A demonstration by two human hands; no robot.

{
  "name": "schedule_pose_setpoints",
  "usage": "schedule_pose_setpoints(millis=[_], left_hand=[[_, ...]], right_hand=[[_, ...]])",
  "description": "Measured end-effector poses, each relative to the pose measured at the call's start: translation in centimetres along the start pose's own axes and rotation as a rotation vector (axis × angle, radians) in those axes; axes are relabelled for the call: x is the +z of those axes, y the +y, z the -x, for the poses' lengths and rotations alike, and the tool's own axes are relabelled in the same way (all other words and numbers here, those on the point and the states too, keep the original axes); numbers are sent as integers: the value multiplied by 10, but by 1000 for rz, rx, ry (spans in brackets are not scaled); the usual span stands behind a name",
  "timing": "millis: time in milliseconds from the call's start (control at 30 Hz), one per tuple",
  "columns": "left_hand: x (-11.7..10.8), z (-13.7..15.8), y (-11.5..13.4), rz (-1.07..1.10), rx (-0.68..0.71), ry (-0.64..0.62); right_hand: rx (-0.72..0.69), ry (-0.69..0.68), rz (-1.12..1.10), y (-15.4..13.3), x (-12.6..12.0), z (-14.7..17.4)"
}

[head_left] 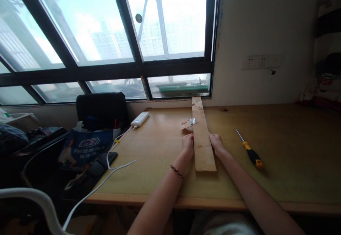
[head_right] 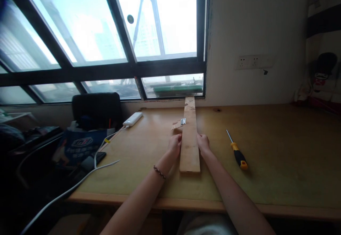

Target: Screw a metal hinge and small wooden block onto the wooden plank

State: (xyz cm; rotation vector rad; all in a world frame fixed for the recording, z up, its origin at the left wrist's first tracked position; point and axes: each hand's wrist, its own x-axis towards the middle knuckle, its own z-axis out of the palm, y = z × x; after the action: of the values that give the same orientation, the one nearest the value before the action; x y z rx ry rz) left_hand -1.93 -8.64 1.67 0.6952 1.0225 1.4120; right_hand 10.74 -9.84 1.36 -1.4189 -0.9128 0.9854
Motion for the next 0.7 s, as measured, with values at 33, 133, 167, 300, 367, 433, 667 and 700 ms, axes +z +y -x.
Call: schedule_pose_setpoints(millis=[33,133,167,300,367,433,667,700], left_hand=[[-2,0,0,51,-39,-24],[-6,-3,2,142,-102,-70],[-7,-4,3,144,-110,-96],[-8,-2,5,105,-117,-183],[-8,0,7,106,-155,-235],[-8,2,8,122,-204,-282],[-10,0,9,163,-260,-269],[-10,-1,8,168,-256,-256]], right_hand=[[8,-8,-17,0,-1,3],[46,-49,-118,-3,-1,6],[71,-77,-166,-4,-1,6],[186,-155,-328,-8,0,6],[206,-146,-346,-9,0,6],[205,-131,-337,-10,1,7],[232,-135,-389,-13,0,11],[245,-128,-395,-14,0,12]])
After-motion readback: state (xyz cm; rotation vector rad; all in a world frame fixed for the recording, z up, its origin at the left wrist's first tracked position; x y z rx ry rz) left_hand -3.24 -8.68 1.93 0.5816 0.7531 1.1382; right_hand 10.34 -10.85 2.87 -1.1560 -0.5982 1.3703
